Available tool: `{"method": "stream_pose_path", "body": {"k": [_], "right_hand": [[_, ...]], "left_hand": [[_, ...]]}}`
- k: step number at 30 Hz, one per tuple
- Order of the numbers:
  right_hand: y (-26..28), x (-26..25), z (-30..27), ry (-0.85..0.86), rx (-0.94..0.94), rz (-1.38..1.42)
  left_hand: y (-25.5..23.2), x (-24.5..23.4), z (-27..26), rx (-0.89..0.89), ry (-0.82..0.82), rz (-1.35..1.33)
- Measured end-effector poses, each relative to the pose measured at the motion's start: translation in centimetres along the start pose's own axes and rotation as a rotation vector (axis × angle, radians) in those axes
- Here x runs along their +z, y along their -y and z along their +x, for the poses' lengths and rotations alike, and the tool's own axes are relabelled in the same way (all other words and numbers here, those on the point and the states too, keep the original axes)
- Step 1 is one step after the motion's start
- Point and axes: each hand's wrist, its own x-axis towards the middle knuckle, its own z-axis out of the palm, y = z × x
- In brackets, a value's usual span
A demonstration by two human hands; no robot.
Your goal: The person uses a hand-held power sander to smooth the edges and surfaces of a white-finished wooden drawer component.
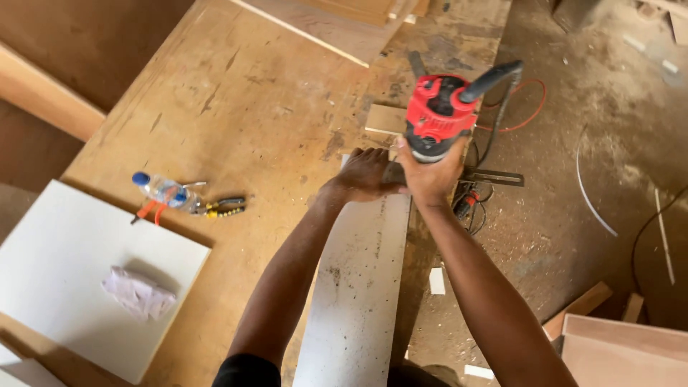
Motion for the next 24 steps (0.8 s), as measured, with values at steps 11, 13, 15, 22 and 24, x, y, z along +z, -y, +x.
{"method": "stream_pose_path", "body": {"k": [11,13,15,22,24], "right_hand": [[-3.1,1.2,4.2,-0.077,-0.115,0.002],[-3.5,1.4,4.2,-0.050,-0.115,0.056],[-2.0,0.9,5.5,-0.049,-0.125,0.093],[-2.9,-5.9,3.7,-0.071,-0.119,0.344],[-3.0,-9.5,1.9,-0.087,-0.063,0.405]], "left_hand": [[0.1,5.6,3.8,-0.056,-0.289,0.014],[-0.2,5.5,3.4,-0.035,-0.411,0.095],[-1.3,5.0,2.3,-0.057,-0.496,0.211],[-10.2,1.0,-8.9,-0.733,-0.255,-0.037],[-14.2,-0.6,-12.7,-0.835,-0.133,-0.092]]}}
